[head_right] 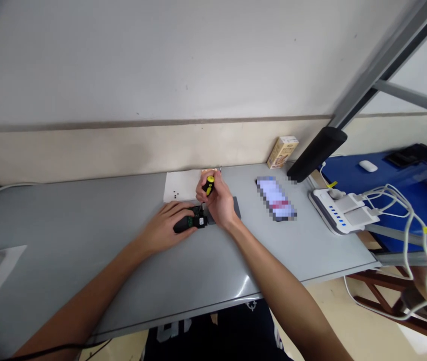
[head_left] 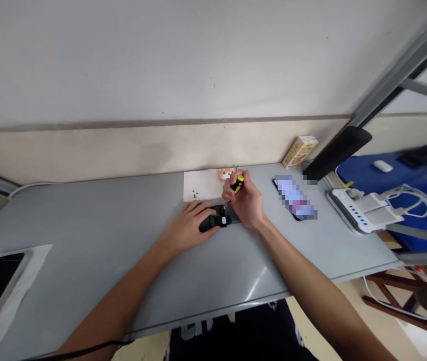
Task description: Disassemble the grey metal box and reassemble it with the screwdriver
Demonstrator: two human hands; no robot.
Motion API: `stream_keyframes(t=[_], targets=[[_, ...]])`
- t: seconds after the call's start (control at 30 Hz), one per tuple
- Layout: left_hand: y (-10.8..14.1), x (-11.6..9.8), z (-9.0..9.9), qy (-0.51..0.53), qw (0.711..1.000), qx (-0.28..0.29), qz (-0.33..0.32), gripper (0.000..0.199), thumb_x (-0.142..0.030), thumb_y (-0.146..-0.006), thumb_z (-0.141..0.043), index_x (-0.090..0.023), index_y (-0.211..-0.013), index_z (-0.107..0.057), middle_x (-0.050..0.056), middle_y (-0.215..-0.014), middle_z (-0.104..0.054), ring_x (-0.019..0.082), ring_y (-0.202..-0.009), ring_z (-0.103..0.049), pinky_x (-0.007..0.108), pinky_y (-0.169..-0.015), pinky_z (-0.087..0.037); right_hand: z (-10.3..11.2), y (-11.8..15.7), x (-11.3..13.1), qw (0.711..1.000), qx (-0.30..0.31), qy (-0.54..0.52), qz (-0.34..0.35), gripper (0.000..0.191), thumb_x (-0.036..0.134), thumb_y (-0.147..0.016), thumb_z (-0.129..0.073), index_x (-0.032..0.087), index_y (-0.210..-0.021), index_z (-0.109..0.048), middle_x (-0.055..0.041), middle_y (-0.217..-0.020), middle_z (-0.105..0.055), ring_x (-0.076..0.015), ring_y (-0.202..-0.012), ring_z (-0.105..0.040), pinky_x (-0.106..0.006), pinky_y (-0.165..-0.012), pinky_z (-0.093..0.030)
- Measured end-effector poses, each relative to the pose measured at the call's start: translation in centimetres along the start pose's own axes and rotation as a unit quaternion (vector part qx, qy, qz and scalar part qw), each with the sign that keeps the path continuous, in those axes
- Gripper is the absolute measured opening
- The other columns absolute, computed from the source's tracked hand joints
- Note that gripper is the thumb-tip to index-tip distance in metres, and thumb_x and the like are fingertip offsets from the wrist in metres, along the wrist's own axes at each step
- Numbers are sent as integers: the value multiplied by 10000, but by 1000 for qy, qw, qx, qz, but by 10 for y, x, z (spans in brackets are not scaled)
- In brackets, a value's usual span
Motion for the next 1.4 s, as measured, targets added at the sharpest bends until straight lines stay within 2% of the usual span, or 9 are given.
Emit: stream_keyframes(t=[0.27,0.37,0.6,1.03,1.4], targets=[[0,-1,0,5,1000,4,10,178,-384,-937,-689,-248,-1037,-630,49,-1303,-669,272,-1232,-571,471,-1058,-468,0,1,1,1000,3,1,0,407,506,-1057,-376,239,-793,-533,16,-675,-353,-135,-572,-330,-260,-570,-389],[0,-1,1,7,1000,10,11,188,-377,-931,-691,-250,-1051,-621,51,-1292,-670,275,-1236,-573,473,-1059,-465,1,0,1,1000,-2,-6,10,405,489,-1060,-359,239,-796,-538,15,-670,-347,-139,-573,-324,-256,-567,-392],[0,-2,2,-2,1000,-1,3,188,-369,-945,-672,-237,-1060,-602,60,-1289,-671,277,-1264,-555,477,-1061,-454,-2,0,-4,999,20,-43,-18,396,461,-1066,-328,237,-806,-526,17,-656,-347,-134,-569,-321,-239,-564,-402],[-2,-2,2,6,1000,-7,8,156,-354,-932,-669,-242,-1029,-622,63,-1276,-687,282,-1229,-583,490,-1054,-468,-1,-1,2,1000,-15,12,-16,488,638,-1018,-388,238,-775,-528,13,-666,-353,-134,-566,-331,-265,-546,-395],[-3,-5,6,10,1000,-4,8,212,-350,-955,-638,-238,-1133,-612,70,-1327,-663,274,-1254,-583,478,-1077,-448,-3,0,2,1000,18,-17,9,444,586,-1025,-436,227,-792,-554,13,-685,-372,-127,-588,-337,-263,-574,-372]])
Point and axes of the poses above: each hand's wrist, its own y-axis away from the middle knuckle, its own z-axis out of the back of the hand, x = y × z, the point moved 3 cm from there along -y, towards the middle knuckle
